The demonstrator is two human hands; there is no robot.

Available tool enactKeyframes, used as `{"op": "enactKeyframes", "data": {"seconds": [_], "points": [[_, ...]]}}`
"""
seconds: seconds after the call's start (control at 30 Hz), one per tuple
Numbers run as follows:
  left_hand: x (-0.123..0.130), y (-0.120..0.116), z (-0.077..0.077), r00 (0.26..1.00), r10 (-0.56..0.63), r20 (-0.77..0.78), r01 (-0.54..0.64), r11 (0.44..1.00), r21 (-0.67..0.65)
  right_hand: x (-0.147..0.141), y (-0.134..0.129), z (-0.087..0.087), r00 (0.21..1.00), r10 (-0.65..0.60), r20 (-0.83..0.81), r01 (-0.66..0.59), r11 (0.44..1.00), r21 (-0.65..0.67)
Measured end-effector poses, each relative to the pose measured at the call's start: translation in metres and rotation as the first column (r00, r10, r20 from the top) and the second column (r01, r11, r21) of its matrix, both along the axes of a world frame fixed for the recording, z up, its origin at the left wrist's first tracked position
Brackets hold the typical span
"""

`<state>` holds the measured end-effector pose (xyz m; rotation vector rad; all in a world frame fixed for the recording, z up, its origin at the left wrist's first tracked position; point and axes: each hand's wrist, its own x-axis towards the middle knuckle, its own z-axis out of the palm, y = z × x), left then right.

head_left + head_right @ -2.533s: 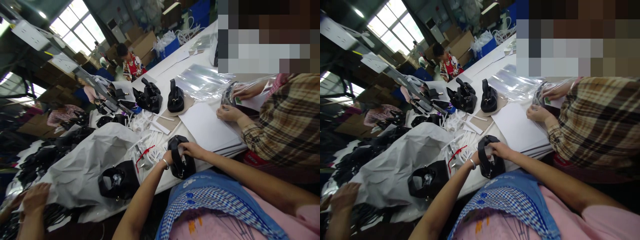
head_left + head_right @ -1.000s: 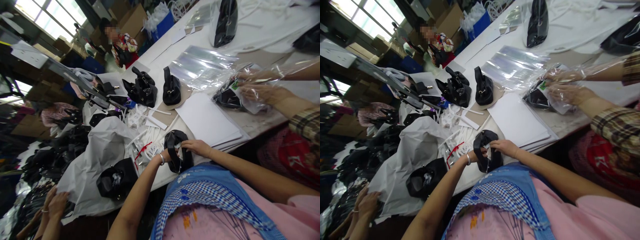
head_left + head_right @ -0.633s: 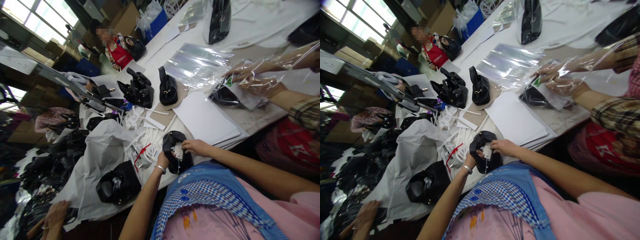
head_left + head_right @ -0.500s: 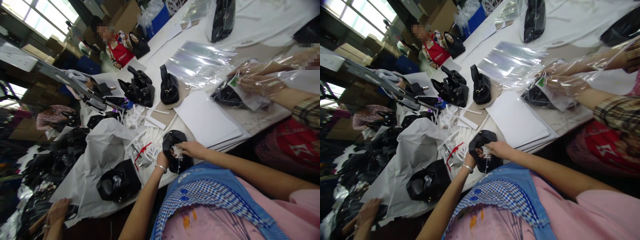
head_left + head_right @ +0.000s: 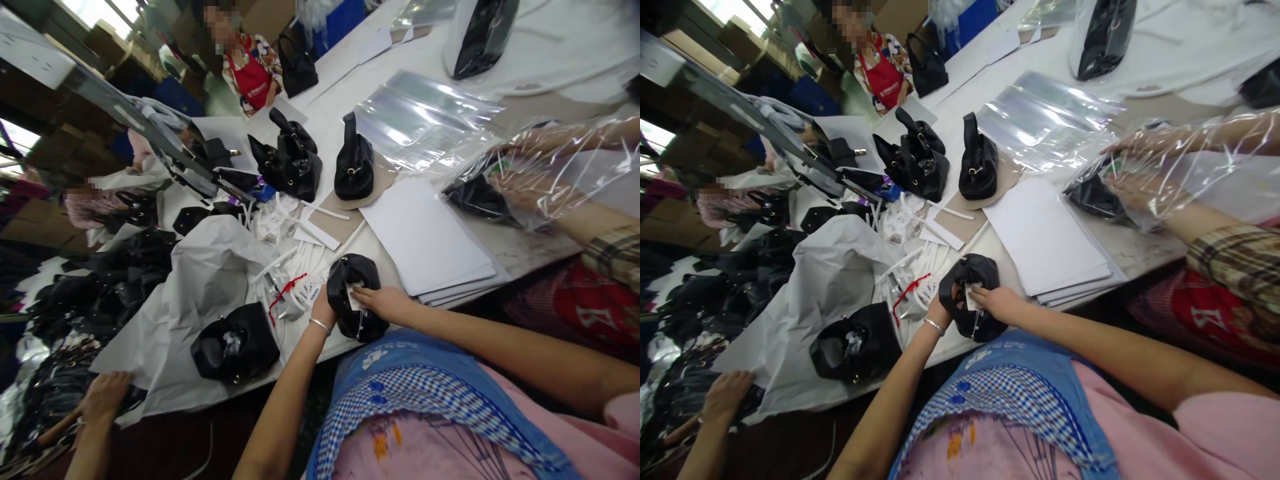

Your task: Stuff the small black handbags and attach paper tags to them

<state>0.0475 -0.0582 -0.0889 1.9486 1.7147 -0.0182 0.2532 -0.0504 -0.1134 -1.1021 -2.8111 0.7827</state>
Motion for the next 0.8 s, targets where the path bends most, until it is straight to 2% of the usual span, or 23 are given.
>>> {"op": "enactKeyframes", "data": {"seconds": [0.1, 0.17, 0.27, 0.37, 0.43, 0.5, 0.63, 0.7, 0.8], "points": [[-0.014, -0.014, -0.01, 0.999, -0.019, 0.049, 0.015, 0.995, 0.094, -0.005, -0.003, -0.001, 0.999, 0.011, 0.034, -0.012, 0.999, 0.039], [-0.017, -0.024, -0.017, 0.993, 0.085, 0.08, -0.096, 0.984, 0.148, -0.01, -0.005, 0.0, 0.998, 0.017, 0.063, -0.021, 0.997, 0.07], [-0.016, -0.034, -0.025, 0.953, 0.275, 0.128, -0.295, 0.937, 0.184, -0.022, -0.008, 0.004, 0.992, 0.036, 0.123, -0.048, 0.994, 0.095], [-0.018, -0.036, -0.028, 0.889, 0.346, 0.299, -0.405, 0.899, 0.167, -0.033, -0.006, 0.013, 0.98, 0.061, 0.19, -0.081, 0.992, 0.096], [-0.021, -0.034, -0.028, 0.802, 0.393, 0.449, -0.482, 0.871, 0.099, -0.037, -0.001, 0.021, 0.967, 0.111, 0.23, -0.136, 0.986, 0.098], [-0.025, -0.032, -0.028, 0.677, 0.464, 0.572, -0.563, 0.826, -0.004, -0.039, 0.007, 0.028, 0.951, 0.198, 0.239, -0.228, 0.968, 0.103], [-0.02, -0.029, -0.032, 0.423, 0.566, 0.708, -0.645, 0.736, -0.204, -0.037, 0.023, 0.033, 0.921, 0.333, 0.201, -0.361, 0.925, 0.118], [-0.014, -0.028, -0.035, 0.343, 0.598, 0.724, -0.666, 0.699, -0.262, -0.035, 0.027, 0.031, 0.923, 0.351, 0.156, -0.373, 0.916, 0.147], [-0.007, -0.028, -0.035, 0.3, 0.641, 0.707, -0.7, 0.651, -0.293, -0.03, 0.029, 0.021, 0.92, 0.389, 0.047, -0.391, 0.904, 0.174]]}}
